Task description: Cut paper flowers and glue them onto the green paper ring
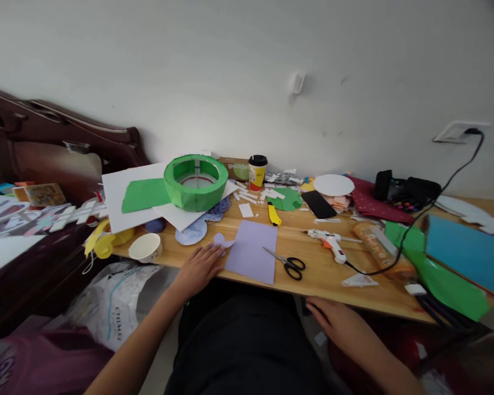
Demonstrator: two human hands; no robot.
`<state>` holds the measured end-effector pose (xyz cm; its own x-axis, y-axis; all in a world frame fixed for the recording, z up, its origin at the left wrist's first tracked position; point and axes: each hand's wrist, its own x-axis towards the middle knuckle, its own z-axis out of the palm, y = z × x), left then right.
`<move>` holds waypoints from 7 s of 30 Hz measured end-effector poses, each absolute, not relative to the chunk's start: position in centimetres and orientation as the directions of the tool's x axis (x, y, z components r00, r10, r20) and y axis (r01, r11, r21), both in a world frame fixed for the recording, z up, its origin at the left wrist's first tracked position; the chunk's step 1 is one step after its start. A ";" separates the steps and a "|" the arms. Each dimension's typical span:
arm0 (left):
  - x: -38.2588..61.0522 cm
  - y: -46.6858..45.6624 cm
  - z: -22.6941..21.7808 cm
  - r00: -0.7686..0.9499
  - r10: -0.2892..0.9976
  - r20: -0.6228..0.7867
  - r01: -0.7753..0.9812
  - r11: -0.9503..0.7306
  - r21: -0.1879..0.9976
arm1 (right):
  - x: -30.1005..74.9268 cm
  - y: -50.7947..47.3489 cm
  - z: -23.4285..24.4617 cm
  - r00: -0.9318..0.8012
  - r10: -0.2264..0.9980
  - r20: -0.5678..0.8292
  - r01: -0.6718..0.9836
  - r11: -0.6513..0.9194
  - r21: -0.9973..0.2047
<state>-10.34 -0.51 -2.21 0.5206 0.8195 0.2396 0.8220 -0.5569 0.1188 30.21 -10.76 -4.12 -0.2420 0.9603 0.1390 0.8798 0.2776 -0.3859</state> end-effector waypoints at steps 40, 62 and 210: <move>-6.0 -8.2 0.4 0.114 0.990 0.081 0.107 -0.093 0.990 | 14.8 -5.4 0.9 -0.226 0.969 -0.099 -0.177 -0.141 -0.974; -3.7 -5.1 3.2 -0.014 1.000 -0.007 0.137 0.009 0.990 | 15.0 -4.6 0.4 -0.099 0.992 -0.078 -0.236 -0.100 -0.967; -4.0 -3.3 2.0 -0.084 0.988 0.131 0.599 -0.056 0.799 | 18.7 0.7 -0.6 0.008 0.997 0.071 0.140 0.069 -0.988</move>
<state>-3.95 -3.32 2.03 -0.0836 0.9878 0.1314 0.5992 -0.0556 0.7987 18.67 0.69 -0.56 0.0084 0.9975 0.0708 0.1400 0.0689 -0.9877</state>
